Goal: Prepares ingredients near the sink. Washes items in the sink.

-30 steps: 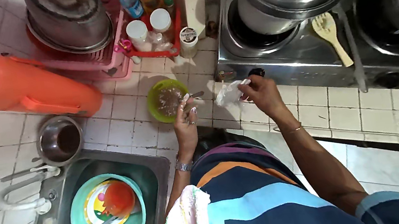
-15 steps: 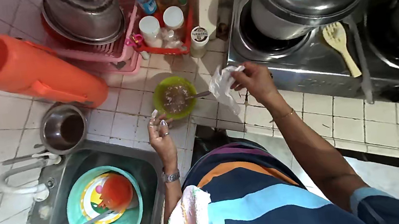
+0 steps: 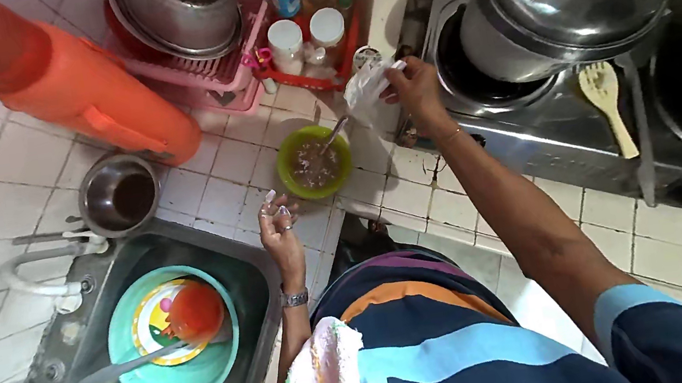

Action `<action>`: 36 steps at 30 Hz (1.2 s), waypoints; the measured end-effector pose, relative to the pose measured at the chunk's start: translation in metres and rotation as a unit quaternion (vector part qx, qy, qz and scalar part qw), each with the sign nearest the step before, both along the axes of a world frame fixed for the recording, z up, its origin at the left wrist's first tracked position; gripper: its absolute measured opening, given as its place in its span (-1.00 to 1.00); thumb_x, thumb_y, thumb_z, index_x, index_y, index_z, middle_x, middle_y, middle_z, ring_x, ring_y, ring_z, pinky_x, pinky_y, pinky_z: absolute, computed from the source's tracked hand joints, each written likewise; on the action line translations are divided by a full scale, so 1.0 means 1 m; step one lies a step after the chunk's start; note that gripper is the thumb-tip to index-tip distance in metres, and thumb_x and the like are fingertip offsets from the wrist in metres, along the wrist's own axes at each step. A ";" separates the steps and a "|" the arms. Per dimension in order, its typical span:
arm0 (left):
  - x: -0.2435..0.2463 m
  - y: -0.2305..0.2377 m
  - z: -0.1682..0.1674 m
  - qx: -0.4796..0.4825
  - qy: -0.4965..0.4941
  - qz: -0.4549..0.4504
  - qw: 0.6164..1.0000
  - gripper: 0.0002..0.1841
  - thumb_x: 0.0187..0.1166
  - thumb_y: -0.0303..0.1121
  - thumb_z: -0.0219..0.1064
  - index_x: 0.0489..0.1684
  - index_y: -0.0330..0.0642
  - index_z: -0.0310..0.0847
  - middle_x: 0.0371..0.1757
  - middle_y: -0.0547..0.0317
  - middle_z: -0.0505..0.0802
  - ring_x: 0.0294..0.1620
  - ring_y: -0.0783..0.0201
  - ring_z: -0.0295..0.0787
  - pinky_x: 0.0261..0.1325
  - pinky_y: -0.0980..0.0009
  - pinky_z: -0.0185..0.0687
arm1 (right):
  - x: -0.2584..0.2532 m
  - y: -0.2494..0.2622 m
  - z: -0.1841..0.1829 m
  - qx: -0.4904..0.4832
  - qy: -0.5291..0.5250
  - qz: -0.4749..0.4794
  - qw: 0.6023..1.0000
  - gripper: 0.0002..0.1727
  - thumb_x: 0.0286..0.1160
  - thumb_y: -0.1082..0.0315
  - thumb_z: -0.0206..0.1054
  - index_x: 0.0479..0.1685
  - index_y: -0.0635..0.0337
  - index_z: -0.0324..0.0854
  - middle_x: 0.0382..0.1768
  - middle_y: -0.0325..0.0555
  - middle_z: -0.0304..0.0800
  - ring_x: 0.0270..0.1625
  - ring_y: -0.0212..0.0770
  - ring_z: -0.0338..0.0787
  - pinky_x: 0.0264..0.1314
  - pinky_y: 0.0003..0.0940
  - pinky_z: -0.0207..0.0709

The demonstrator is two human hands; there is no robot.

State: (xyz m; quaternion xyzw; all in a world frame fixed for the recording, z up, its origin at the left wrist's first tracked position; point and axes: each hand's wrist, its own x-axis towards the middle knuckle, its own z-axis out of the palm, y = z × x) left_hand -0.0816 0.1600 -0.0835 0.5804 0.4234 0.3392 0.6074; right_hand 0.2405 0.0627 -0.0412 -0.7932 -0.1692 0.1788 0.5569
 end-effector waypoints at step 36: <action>-0.153 -0.050 0.022 -0.250 -0.234 0.378 0.860 -0.44 0.93 -0.07 -0.37 0.46 -0.22 0.45 0.13 0.11 0.81 0.02 0.24 0.82 0.21 0.25 0.71 | -0.242 0.105 0.007 0.049 -0.016 0.534 0.844 -0.69 0.76 0.37 0.19 0.29 0.39 0.57 -0.08 0.04 0.86 -0.16 -0.26 0.88 0.01 -0.29 0.79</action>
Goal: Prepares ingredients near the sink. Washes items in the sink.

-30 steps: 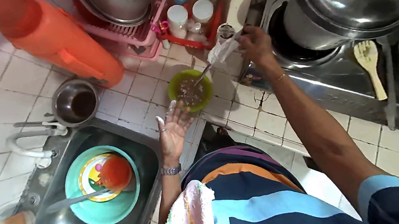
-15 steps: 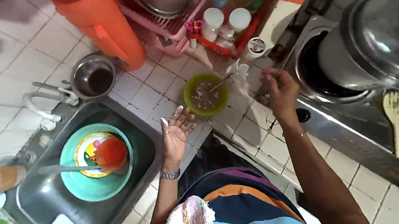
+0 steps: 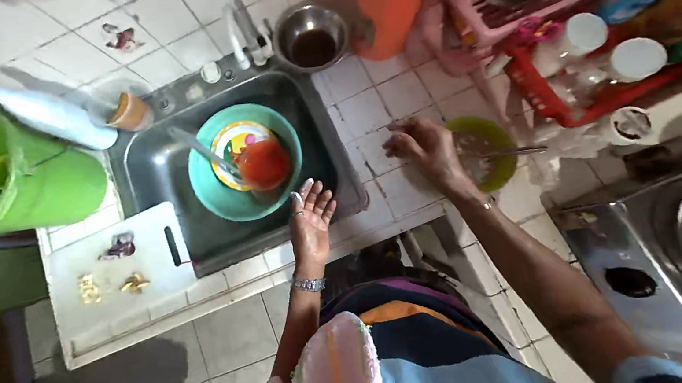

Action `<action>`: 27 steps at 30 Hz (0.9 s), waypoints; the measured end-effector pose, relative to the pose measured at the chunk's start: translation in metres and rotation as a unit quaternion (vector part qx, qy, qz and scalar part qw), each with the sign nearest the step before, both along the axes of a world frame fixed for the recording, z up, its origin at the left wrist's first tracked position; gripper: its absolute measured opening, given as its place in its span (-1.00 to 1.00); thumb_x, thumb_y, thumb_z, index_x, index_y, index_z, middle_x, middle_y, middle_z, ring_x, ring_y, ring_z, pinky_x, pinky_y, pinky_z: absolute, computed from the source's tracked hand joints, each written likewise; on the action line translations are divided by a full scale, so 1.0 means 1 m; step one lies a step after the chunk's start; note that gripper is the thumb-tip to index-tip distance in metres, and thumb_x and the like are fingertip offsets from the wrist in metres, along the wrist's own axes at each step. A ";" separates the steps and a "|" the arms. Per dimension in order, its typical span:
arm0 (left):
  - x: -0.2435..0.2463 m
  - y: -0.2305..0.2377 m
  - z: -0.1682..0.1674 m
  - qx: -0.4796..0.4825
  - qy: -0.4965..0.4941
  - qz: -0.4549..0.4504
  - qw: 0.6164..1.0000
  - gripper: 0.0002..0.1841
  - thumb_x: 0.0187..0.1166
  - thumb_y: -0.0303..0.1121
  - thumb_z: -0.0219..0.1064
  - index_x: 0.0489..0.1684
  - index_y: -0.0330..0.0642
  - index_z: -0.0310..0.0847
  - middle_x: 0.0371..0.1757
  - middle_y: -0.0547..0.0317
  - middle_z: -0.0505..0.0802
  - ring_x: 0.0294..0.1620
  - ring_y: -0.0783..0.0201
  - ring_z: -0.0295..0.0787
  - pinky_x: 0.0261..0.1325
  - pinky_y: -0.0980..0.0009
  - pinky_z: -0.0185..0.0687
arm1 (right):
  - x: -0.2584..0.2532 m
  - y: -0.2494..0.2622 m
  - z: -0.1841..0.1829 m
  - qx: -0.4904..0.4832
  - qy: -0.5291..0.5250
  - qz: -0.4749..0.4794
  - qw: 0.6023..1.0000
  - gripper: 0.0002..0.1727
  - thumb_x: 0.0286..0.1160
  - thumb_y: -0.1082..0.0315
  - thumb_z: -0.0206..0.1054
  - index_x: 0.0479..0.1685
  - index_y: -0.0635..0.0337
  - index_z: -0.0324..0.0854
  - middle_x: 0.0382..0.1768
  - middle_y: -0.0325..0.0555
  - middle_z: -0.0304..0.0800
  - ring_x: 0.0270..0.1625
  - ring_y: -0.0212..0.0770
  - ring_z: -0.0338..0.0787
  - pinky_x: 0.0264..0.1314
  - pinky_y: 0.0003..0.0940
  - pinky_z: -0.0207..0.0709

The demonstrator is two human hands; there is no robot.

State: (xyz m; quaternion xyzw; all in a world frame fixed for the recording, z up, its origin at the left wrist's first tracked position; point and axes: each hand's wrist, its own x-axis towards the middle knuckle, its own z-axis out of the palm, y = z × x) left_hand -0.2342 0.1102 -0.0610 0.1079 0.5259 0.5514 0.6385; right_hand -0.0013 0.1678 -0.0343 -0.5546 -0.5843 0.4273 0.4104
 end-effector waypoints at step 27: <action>-0.131 0.232 -0.043 0.014 0.291 -0.278 0.916 -0.59 0.91 -0.27 -0.07 0.31 -0.36 0.63 -0.03 -0.04 0.84 -0.13 0.25 0.82 0.06 0.25 0.76 | -0.202 0.374 -0.046 -0.071 -0.294 0.050 0.952 -0.72 0.73 0.44 0.14 0.08 0.47 0.70 0.11 0.41 0.77 0.23 0.35 0.76 0.34 0.29 0.54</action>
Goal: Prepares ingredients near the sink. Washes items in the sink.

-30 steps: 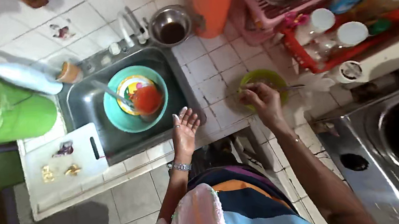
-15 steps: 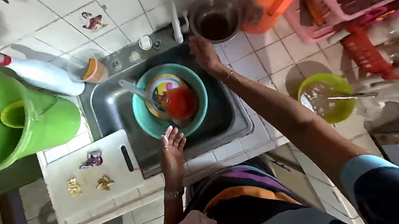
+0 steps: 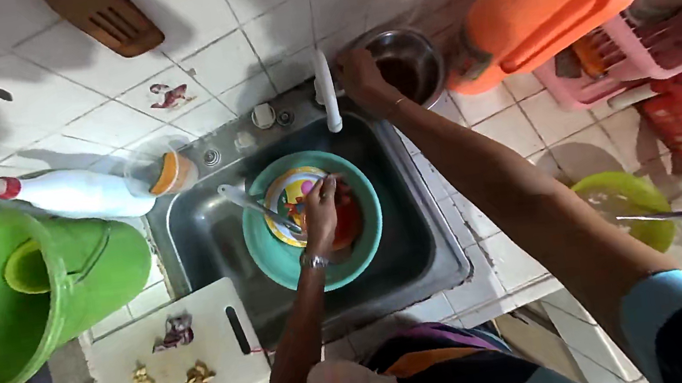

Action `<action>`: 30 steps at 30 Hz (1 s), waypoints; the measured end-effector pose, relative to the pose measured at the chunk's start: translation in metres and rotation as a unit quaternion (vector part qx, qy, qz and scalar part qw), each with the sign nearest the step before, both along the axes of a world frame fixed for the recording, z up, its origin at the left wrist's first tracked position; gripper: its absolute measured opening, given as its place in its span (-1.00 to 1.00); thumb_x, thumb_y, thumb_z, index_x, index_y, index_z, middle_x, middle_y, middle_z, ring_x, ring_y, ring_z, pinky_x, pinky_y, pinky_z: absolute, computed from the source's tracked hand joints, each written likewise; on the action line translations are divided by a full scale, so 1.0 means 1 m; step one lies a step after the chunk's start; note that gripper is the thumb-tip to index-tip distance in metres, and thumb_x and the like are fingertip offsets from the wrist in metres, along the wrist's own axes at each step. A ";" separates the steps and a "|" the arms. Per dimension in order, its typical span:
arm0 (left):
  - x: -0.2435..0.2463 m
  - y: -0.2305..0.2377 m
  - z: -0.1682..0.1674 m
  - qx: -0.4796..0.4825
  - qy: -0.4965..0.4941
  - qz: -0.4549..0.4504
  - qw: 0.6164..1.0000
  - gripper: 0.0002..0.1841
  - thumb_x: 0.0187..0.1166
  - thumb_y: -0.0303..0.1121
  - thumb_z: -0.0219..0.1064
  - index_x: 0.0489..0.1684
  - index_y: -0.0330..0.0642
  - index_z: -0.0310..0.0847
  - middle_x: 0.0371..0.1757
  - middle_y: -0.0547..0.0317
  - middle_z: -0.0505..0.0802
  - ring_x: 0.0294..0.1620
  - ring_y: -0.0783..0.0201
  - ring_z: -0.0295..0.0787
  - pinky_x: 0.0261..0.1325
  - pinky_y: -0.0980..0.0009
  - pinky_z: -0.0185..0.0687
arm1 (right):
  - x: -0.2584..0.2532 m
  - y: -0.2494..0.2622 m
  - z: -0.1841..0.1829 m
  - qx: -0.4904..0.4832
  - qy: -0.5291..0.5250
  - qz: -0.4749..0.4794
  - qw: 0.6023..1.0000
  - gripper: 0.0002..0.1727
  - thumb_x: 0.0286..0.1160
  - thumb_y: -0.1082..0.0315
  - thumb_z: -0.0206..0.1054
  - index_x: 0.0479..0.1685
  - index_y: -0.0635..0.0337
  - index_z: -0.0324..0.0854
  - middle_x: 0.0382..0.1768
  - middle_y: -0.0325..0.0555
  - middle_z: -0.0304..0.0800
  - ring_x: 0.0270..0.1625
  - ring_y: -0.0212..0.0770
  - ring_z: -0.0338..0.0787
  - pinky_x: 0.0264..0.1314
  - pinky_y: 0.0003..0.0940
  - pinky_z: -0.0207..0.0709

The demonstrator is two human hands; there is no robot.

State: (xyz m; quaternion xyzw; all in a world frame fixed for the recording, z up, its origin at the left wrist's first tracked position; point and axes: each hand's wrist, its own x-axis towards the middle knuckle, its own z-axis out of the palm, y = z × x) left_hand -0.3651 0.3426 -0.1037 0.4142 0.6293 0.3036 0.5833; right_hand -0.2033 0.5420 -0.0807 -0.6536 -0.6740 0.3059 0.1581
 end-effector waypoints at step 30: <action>0.037 0.057 -0.009 0.018 -0.152 0.097 0.983 -0.57 0.92 -0.27 -0.15 0.62 -0.19 0.38 0.38 -0.05 0.74 0.25 0.19 0.74 0.34 0.21 0.64 | 0.000 -0.166 -0.007 -0.104 0.346 -0.190 0.913 -0.57 0.77 0.02 0.17 -0.03 0.26 0.70 -0.25 0.00 0.75 -0.31 -0.18 0.71 -0.23 -0.16 0.62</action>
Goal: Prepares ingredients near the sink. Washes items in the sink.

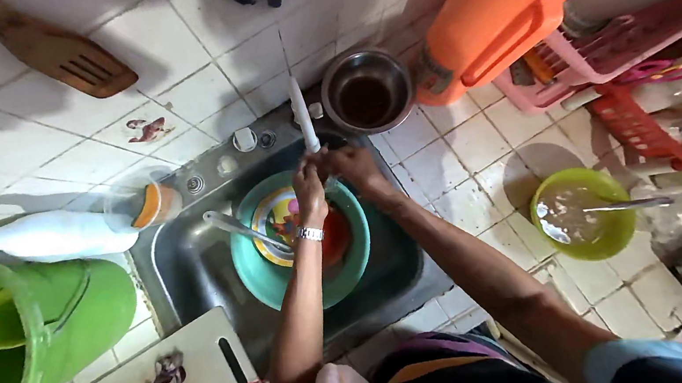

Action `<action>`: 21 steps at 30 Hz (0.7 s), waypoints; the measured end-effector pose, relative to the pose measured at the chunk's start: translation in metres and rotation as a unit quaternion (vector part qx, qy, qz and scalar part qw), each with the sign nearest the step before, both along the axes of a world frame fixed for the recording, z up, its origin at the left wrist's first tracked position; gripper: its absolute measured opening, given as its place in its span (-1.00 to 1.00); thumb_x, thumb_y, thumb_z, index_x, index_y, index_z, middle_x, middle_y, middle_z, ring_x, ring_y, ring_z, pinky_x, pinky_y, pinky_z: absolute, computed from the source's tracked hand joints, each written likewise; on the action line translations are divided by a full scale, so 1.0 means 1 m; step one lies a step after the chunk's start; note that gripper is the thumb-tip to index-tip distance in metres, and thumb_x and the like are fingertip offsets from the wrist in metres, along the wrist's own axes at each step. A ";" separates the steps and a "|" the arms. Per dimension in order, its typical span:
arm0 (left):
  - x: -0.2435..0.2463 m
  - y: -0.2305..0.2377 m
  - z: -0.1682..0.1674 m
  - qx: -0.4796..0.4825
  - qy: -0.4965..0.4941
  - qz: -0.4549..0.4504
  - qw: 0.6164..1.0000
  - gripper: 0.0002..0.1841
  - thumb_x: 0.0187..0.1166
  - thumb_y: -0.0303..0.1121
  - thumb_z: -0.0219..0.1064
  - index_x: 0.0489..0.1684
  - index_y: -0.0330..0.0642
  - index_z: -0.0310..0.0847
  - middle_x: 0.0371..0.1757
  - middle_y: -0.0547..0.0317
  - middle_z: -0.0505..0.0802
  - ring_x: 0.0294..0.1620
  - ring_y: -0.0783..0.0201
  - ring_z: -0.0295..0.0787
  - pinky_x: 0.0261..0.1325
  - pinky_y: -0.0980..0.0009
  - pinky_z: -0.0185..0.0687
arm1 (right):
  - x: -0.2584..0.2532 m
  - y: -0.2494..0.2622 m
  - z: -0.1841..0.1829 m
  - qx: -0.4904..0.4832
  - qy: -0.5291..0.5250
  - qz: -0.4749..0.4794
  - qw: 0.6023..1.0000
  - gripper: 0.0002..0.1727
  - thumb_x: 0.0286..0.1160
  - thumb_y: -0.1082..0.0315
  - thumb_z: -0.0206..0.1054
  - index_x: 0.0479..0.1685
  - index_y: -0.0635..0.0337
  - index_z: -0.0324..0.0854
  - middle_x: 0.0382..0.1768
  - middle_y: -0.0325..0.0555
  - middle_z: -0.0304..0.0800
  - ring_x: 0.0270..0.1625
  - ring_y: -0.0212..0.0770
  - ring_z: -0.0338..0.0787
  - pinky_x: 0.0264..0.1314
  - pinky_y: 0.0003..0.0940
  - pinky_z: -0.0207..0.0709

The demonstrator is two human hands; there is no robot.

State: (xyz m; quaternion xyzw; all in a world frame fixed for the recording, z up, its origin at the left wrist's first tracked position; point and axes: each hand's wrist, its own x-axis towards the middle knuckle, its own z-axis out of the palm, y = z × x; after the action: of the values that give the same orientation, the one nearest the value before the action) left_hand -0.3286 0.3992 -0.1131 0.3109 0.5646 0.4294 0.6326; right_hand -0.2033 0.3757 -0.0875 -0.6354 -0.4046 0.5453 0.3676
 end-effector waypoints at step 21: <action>0.110 0.025 -0.018 0.038 -0.064 -0.078 0.994 -0.28 0.85 -0.33 0.04 0.95 -0.06 -0.30 0.91 -0.07 0.07 0.83 0.03 0.14 0.73 -0.07 0.24 | 0.185 0.061 -0.030 0.065 0.204 -0.351 0.911 -0.57 0.88 0.31 -0.14 0.64 0.17 0.17 0.41 0.00 0.65 0.32 -0.09 0.78 0.26 -0.10 0.72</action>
State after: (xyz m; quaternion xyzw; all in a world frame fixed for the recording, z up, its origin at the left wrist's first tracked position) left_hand -0.2187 0.4243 -0.1314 0.3500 0.4804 0.4183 0.6868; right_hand -0.0178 0.4366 -0.1174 -0.5859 -0.1059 0.4716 0.6504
